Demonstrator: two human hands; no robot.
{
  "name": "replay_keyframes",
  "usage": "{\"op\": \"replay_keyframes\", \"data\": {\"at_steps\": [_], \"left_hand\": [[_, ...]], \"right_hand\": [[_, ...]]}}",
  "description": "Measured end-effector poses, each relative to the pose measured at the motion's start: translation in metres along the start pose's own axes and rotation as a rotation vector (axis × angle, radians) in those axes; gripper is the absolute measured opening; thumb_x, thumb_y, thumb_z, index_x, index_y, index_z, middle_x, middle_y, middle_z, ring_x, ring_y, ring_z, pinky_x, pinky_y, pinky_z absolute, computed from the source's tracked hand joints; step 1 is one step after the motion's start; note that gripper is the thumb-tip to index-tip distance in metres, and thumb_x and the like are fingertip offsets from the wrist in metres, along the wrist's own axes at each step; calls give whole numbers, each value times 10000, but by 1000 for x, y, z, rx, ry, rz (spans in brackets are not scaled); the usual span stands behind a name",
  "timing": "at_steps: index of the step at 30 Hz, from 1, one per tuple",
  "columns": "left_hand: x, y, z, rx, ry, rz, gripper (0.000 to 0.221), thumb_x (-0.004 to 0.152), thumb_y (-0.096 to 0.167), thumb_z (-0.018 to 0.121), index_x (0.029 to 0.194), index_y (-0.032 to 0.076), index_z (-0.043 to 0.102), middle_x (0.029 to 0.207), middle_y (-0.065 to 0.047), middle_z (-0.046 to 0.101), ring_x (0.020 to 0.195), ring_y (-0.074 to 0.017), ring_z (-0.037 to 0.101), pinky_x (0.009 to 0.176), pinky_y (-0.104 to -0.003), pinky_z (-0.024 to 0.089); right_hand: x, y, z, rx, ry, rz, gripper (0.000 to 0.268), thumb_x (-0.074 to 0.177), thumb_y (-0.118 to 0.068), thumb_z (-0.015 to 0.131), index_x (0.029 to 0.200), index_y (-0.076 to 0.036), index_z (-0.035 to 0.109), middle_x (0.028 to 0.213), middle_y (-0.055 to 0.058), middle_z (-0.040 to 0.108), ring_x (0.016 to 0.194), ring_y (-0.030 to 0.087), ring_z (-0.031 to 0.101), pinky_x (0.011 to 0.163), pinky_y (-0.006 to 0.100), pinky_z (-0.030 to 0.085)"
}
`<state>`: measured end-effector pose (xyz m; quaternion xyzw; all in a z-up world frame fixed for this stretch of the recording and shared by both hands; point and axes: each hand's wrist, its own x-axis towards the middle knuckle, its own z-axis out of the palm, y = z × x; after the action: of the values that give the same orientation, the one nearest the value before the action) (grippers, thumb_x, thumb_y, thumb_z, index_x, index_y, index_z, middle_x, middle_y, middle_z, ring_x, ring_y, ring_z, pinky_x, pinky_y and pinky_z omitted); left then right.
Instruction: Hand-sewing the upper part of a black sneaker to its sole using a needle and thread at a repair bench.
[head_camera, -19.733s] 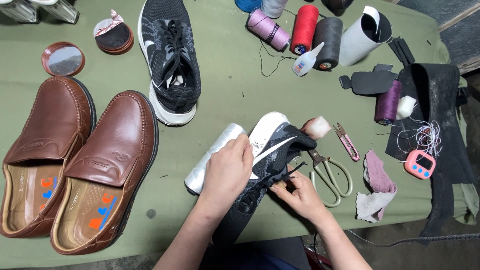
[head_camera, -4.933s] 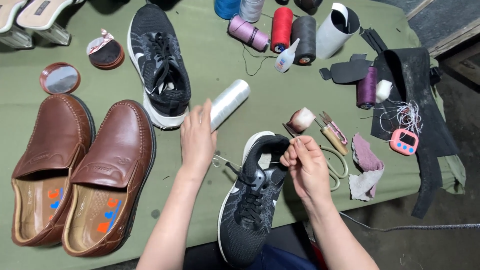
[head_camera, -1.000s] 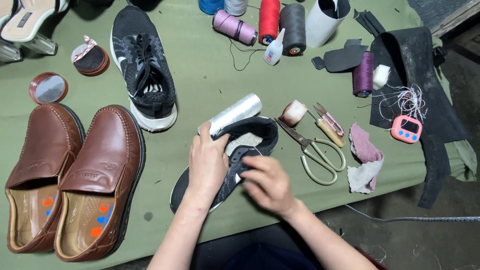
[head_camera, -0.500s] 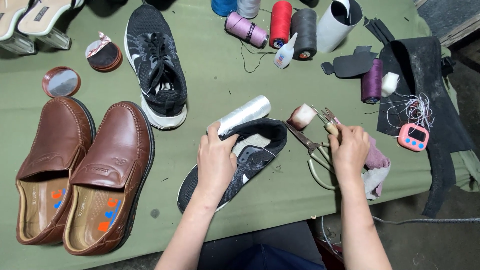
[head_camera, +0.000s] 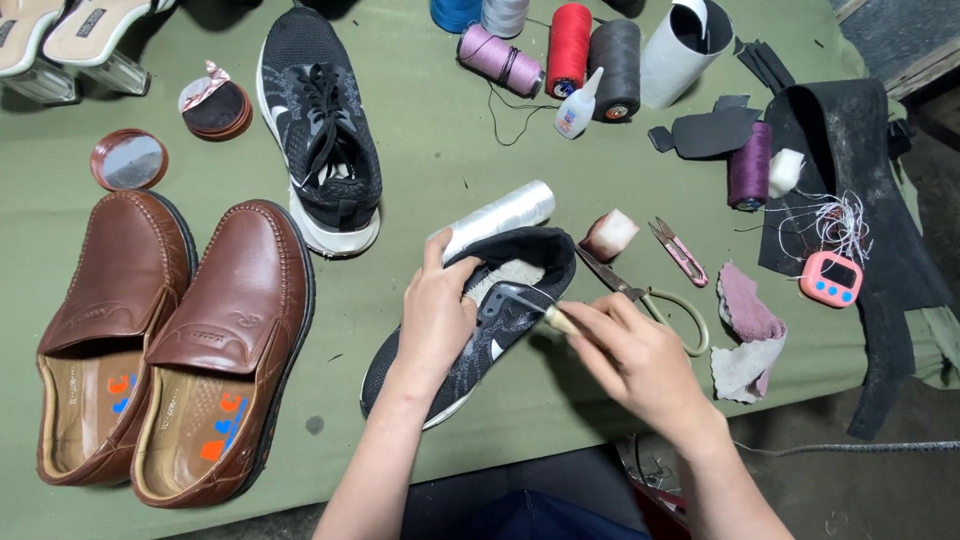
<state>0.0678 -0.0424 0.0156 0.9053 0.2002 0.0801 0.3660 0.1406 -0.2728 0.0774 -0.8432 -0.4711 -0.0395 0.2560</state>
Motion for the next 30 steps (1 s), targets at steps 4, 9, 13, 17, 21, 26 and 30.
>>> {"op": "replay_keyframes", "data": {"at_steps": [4,9,13,17,21,26,30], "left_hand": [[4,1,-6,-28,-31,-15,493,733,-109,629,1189,49,728,1476,-233,412,1077,-611,613,929,-654,545],[6,1,-9,-38,-70,-64,488,748,-87,624,1187,97,730,1507,-182,381,1102,-615,608,975,-656,533],[6,2,-10,-37,-70,-73,475,752,-78,636,1180,104,732,1516,-174,375,1099,-608,615,984,-648,535],[6,0,-8,-34,-69,-78,472,754,-59,639,1178,128,732,1520,-158,376,1097,-594,624,993,-635,536],[5,-1,-7,-41,-61,-84,466,764,-56,630,1172,144,735,1527,-146,372,1092,-592,626,993,-632,537],[6,-2,-7,-46,-59,-90,465,762,-53,628,1162,155,740,1532,-144,372,1090,-590,629,986,-633,541],[5,0,-10,-56,-62,-97,462,767,-42,628,1166,164,737,1539,-136,367,1094,-591,627,996,-629,535]], "right_hand": [[18,-15,7,-149,-13,-4,226,976,-264,640,1184,-228,719,885,-4,626,702,221,694,602,381,584],[43,-31,20,-215,-71,31,140,962,-300,647,1025,-286,771,768,-31,582,576,218,670,524,350,554],[44,-30,26,-226,-111,60,143,947,-284,653,1019,-273,776,766,-39,560,557,207,664,505,355,552],[40,-30,35,-230,-80,84,169,941,-276,656,1055,-284,780,764,-32,562,576,215,682,518,361,566],[38,-26,41,-220,-87,105,198,945,-279,640,1092,-293,771,783,-25,550,606,233,692,539,389,580],[35,-26,42,-212,-86,104,210,932,-273,649,1104,-263,769,798,-5,559,612,260,697,538,405,578],[34,-32,37,-221,-80,108,214,925,-258,654,1103,-247,772,803,4,569,616,263,701,537,405,585]]}}
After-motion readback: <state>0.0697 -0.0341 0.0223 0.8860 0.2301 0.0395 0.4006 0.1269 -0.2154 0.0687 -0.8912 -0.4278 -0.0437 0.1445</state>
